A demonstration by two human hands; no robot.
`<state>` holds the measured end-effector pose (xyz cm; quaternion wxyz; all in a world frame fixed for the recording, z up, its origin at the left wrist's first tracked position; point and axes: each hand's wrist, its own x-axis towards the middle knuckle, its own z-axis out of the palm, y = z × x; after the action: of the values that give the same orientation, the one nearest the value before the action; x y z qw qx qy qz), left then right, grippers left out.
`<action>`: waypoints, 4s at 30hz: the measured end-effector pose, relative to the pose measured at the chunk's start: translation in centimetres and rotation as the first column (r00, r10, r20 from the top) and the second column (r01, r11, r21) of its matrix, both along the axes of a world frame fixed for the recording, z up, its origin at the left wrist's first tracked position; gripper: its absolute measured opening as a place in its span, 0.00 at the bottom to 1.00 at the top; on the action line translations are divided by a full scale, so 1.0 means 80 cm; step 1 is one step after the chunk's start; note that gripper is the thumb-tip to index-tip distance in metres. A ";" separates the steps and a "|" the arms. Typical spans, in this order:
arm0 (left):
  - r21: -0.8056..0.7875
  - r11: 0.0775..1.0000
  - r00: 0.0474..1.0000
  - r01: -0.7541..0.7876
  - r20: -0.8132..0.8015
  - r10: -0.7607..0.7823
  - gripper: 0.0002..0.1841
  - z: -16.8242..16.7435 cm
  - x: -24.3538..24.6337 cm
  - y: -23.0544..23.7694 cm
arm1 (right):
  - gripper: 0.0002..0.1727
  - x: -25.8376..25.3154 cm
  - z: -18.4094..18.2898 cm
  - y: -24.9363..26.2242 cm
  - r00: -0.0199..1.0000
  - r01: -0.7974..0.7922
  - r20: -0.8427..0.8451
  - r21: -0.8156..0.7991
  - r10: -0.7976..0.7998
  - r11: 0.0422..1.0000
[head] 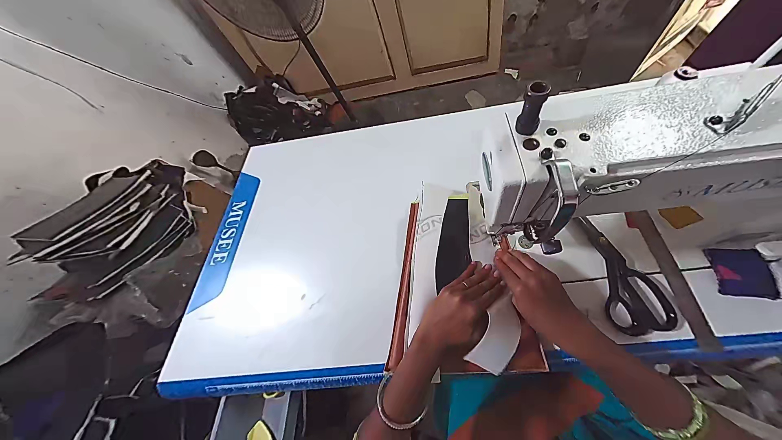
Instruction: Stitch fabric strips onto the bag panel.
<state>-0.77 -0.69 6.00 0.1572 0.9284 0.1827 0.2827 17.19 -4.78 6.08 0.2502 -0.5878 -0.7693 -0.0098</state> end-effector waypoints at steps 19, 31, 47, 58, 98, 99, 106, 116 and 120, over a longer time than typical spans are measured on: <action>0.068 0.997 0.999 -0.044 -0.006 0.045 0.17 0.000 0.016 0.026 | 0.18 0.030 -0.010 -0.014 0.953 -0.066 -0.291 0.064 0.082 0.996; 0.174 0.985 1.000 -0.007 -0.012 0.009 0.17 0.000 0.012 0.023 | 0.14 0.031 -0.025 -0.045 0.970 -0.077 -0.215 0.164 0.112 0.984; 0.094 0.993 0.995 -0.077 -0.061 0.083 0.17 0.002 0.016 0.001 | 0.19 0.025 0.014 -0.009 0.951 0.009 -0.310 -0.008 -0.011 1.000; 0.011 0.982 0.982 -0.189 -0.024 0.189 0.18 -0.005 0.018 -0.010 | 0.21 -0.002 0.012 -0.008 0.999 0.035 -0.017 -0.140 -0.038 0.989; -0.497 0.773 0.911 -0.394 -0.102 0.399 0.22 0.019 0.027 0.009 | 0.21 0.037 -0.023 -0.012 0.914 0.003 -0.405 0.066 0.024 0.998; -0.524 0.760 0.912 -0.384 -0.086 0.402 0.23 0.022 0.027 0.009 | 0.22 0.038 -0.023 -0.011 0.918 -0.007 -0.396 0.067 0.033 0.998; -0.211 0.943 0.966 -0.259 -0.060 0.252 0.18 0.008 0.020 0.011 | 0.16 0.039 -0.013 0.001 0.982 -0.101 -0.144 0.128 0.119 0.987; 0.042 0.985 0.984 -0.170 -0.051 0.172 0.21 -0.007 0.016 0.010 | 0.13 0.048 -0.027 0.001 0.983 -0.154 -0.073 0.183 0.169 0.971; 0.021 0.990 0.988 -0.142 -0.051 0.143 0.20 -0.003 0.015 0.013 | 0.15 0.051 -0.014 -0.002 0.948 -0.128 -0.286 0.053 0.138 0.990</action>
<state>0.42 0.35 5.78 0.1238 0.9214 0.2501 0.2704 21.24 -4.96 4.96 0.3697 -0.5254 -0.7622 0.0801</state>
